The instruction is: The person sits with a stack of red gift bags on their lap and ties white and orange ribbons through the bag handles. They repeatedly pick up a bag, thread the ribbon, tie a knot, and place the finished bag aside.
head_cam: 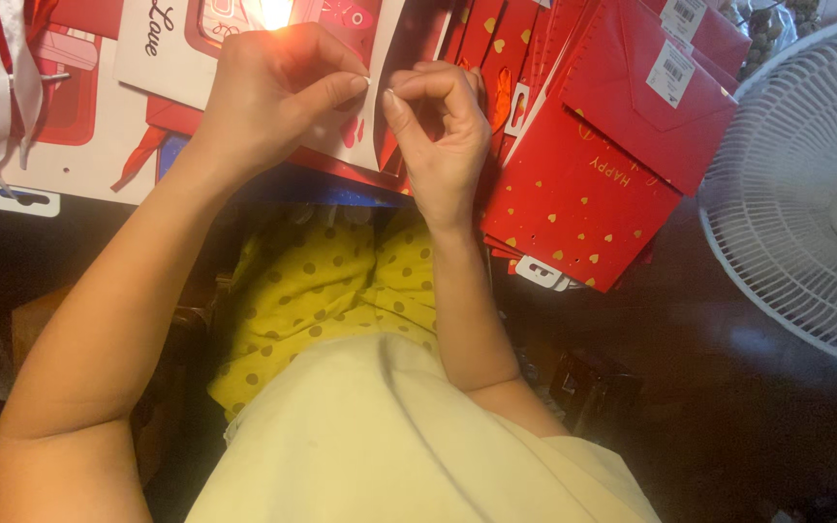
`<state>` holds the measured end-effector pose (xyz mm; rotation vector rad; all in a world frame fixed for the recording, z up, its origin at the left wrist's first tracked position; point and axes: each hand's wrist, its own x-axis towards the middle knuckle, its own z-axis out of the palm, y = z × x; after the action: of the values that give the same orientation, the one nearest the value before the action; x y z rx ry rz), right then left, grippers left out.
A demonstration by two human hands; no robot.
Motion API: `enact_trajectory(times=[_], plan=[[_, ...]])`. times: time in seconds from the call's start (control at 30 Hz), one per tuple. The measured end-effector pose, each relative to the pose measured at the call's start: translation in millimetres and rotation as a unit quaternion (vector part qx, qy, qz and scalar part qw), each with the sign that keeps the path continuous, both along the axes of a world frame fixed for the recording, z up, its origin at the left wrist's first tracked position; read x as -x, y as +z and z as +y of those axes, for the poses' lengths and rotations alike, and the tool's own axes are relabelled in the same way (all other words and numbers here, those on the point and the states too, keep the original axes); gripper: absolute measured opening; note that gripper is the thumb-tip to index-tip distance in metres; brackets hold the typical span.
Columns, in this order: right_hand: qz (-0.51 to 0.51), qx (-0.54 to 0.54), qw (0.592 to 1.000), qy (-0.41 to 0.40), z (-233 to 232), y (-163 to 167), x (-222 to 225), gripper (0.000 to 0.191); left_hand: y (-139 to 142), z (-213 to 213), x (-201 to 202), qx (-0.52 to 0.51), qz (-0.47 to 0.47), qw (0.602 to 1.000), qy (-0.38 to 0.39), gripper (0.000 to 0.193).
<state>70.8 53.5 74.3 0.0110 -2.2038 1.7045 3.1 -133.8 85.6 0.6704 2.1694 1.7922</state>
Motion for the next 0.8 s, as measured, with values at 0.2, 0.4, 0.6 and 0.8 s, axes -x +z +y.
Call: enact_trajectory(times=[0.2,0.4,0.6,0.8], plan=[[-0.030,-0.054,0.998,-0.004,-1.3,1.8,0.4,0.012,-1.6,-3.1,-1.1,-0.006,-0.006,1.000,-0.018,0.010],[-0.010,-0.107,0.994,-0.019,-5.8,4.5,2.1,0.012,0.2,-4.9,-0.4,0.031,0.021,0.999,-0.017,0.011],[-0.062,-0.056,0.996,-0.009,-1.8,9.0,1.2,0.012,3.9,-1.4,-1.6,0.036,0.011,0.999,-0.008,0.010],[-0.040,-0.127,0.991,-0.025,1.4,2.3,-0.3,0.007,-2.3,-3.2,-1.6,0.037,0.027,0.999,-0.008,0.011]])
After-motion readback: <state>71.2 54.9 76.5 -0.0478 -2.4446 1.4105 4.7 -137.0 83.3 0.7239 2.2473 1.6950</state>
